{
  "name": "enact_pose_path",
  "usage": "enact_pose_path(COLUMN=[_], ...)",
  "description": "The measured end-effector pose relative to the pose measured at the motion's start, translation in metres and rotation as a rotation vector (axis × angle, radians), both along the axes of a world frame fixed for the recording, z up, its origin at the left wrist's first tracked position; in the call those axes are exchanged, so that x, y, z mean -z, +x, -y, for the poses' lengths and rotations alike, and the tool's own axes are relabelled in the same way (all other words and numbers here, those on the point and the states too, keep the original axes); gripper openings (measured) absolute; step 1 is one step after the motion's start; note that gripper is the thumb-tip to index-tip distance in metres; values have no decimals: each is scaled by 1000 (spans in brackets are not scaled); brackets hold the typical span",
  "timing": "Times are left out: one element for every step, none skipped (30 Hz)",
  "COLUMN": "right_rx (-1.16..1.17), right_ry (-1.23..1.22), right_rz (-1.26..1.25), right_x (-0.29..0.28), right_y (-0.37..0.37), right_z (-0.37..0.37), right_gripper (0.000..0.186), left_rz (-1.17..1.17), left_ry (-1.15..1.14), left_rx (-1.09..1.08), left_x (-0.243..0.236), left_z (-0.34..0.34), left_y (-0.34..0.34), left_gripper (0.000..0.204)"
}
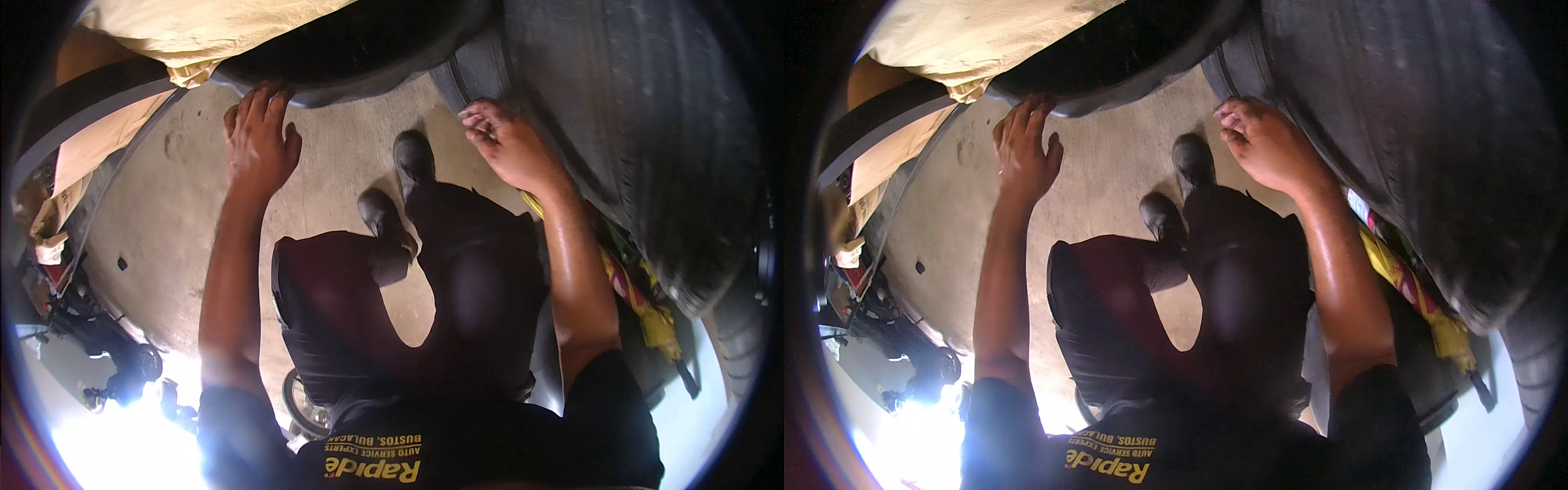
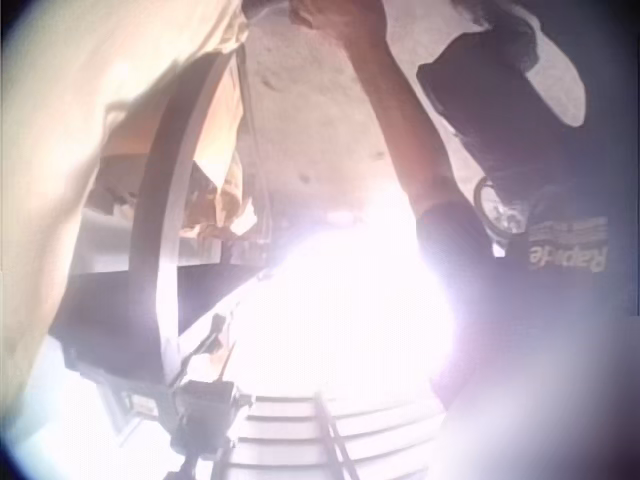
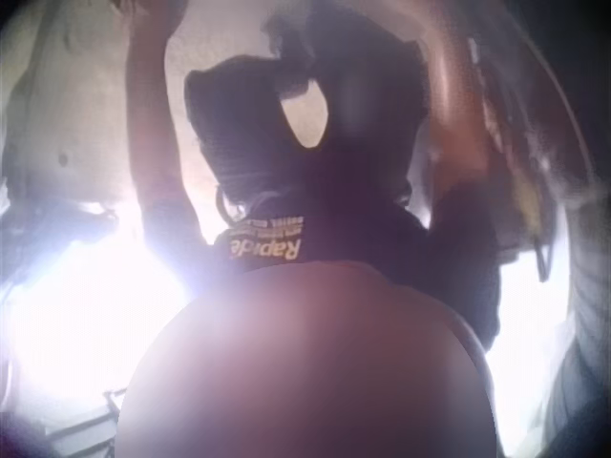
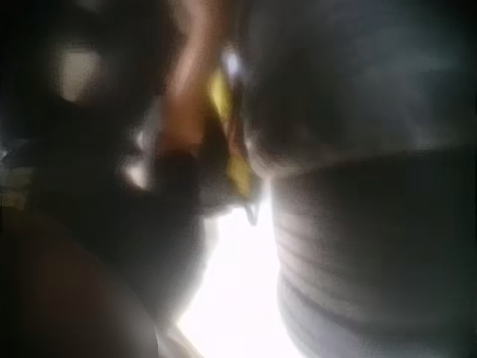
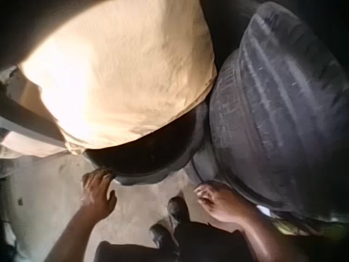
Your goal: The person secures a driveshaft in a bench vise and uses a hammer and screwdriver to remove the old CV boot. They then install a new CV boot, secure it with clamps, and apply grease to the joint.
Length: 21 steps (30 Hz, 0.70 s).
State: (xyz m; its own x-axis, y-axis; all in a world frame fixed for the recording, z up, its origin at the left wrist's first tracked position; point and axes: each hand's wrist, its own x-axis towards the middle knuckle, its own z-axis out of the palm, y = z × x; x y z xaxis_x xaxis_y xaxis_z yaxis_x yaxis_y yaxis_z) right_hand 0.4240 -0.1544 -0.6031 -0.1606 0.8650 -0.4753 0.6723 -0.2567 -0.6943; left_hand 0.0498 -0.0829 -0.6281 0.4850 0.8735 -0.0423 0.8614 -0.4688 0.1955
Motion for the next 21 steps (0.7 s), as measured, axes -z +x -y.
enact_pose_path(right_rx=[42, 102, 147, 142, 126, 108, 85, 79, 73, 31, -9, -45, -85, -122, -135, -170, -183, -173, -240, -286, -319], right_ry=[69, 86, 121, 185, 263, 341, 394, 448, 504, 571, 640, 678, 672, 645, 594, 635, 672, 690, 763, 816, 860], right_rz=[-76, -129, -205, -215, -248, -282, -274, -323, -371, -317, -260, -209, -134, -66, 11, 9, 20, 52, 145, 268, 393], right_x=[6, 10, 14, 17, 19, 22, 24, 26, 28, 30, 32, 33, 33, 32, 31, 30, 30, 30, 30, 31, 32], right_y=[-2, -3, -4, -5, -6, -7, -8, -9, -12, -14, -17, -20, -23, -25, -27, -30, -32, -35, -37, -38, -39], right_z=[-8, -17, -26, -34, -42, -49, -54, -58, -61, -65, -69, -71, -73, -76, -78, -80, -82, -83, -82, -81, -78], right_gripper=[25, 25, 25, 25, 25, 25, 26, 27, 27, 26, 24, 22, 23, 23, 24, 23, 23, 22, 21, 20, 20], left_rz=[10, 18, 26, 88, 97, 106, 114, 132, 143, 156, 172, 207, 217, 230, 242, 250, 233, 222, 219, 207, 191], left_ry=[10, 23, 32, 61, 67, 74, 81, 104, 142, 172, 205, 256, 261, 266, 259, 242, 214, 187, 165, 136, 129], left_rx=[15, 30, 36, 50, 50, 49, 46, 43, 44, 41, 41, 54, 46, 35, 19, 21, 9, -2, -5, -4, -2], left_x=[3, 6, 9, 14, 18, 22, 27, 31, 36, 41, 45, 49, 51, 52, 51, 49, 46, 44, 41, 38, 36], left_z=[1, 1, 2, 3, 5, 7, 9, 10, 12, 13, 14, 13, 14, 14, 16, 18, 21, 23, 25, 25, 24], left_y=[-1, -2, -4, -4, -5, -6, -7, -9, -10, -11, -11, -11, -12, -12, -12, -12, -11, -10, -9, -10, -9], left_gripper=[58, 60, 61, 61, 60, 60, 59, 57, 57, 57, 57, 55, 55, 54, 54, 55, 58, 61, 64, 67, 67])
